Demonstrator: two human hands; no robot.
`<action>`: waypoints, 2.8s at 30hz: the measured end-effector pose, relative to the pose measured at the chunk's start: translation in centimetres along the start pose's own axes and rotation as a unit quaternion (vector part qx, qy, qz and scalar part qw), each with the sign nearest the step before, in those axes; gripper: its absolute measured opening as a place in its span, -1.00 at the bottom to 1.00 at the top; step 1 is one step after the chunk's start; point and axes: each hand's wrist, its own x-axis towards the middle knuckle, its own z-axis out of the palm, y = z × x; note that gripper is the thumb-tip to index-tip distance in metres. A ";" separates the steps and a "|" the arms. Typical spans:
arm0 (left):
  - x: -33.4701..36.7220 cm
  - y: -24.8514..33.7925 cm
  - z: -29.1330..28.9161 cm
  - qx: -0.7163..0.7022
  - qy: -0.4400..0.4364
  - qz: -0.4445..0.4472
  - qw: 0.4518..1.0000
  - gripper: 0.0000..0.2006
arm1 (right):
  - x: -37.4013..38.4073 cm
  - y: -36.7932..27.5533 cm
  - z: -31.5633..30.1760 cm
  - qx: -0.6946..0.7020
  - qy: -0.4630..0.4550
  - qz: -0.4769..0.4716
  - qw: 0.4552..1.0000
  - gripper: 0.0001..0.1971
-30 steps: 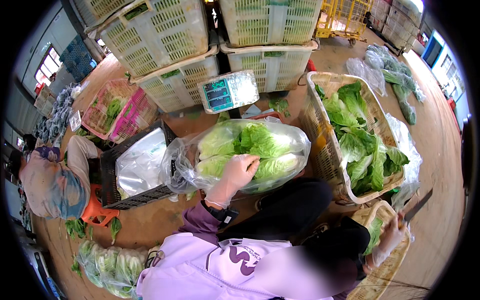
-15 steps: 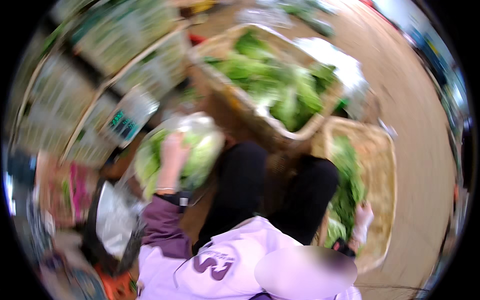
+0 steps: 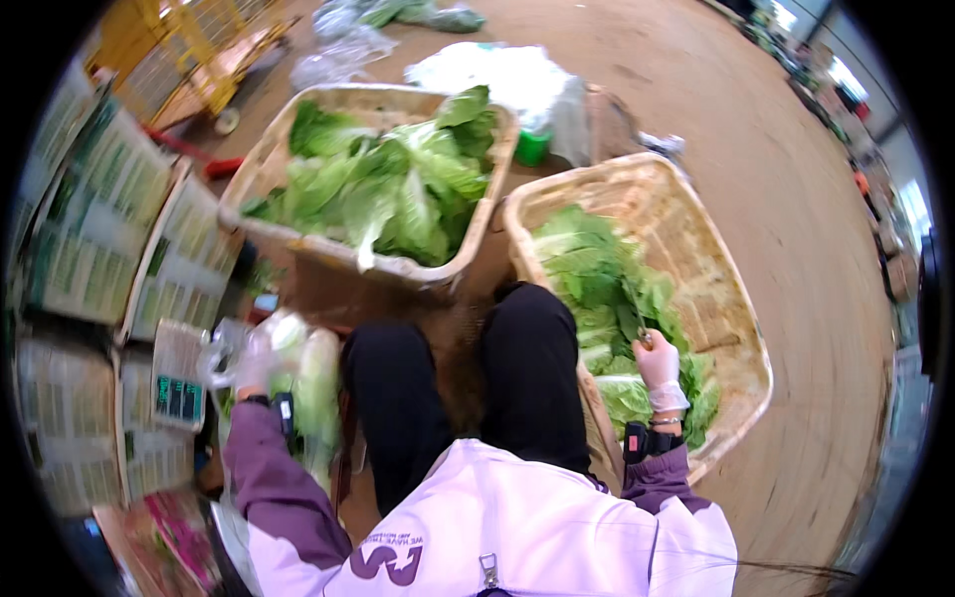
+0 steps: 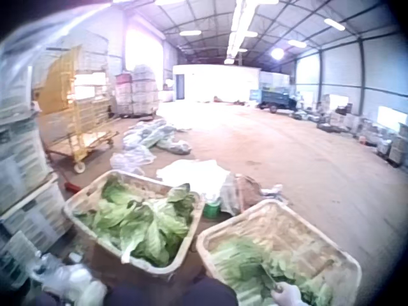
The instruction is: The person trims the base and outer leaves of napa cabbages using a knife, places the trimmed cabbages into plastic bags, weighs the bags on an electronic scale, and ties the bags closed.
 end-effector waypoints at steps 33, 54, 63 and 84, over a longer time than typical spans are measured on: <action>-22.8 -7.4 -12.4 -0.525 -0.151 -0.039 0.837 -0.41 | 2.7 5.7 2.7 -0.073 -0.015 -0.122 0.990 -0.83; -3.1 44.9 -23.5 -0.730 -0.199 0.333 0.563 -0.52 | -9.3 12.8 -9.5 0.447 0.259 0.287 0.806 -0.81; -8.0 60.0 -12.0 -0.100 -0.108 0.668 0.729 -0.31 | -8.6 14.7 -8.5 0.380 0.243 0.267 0.851 -0.79; -6.9 60.6 -5.1 -0.060 -0.186 0.612 0.766 -0.28 | -8.1 17.3 -10.7 0.516 0.326 0.269 0.745 -0.75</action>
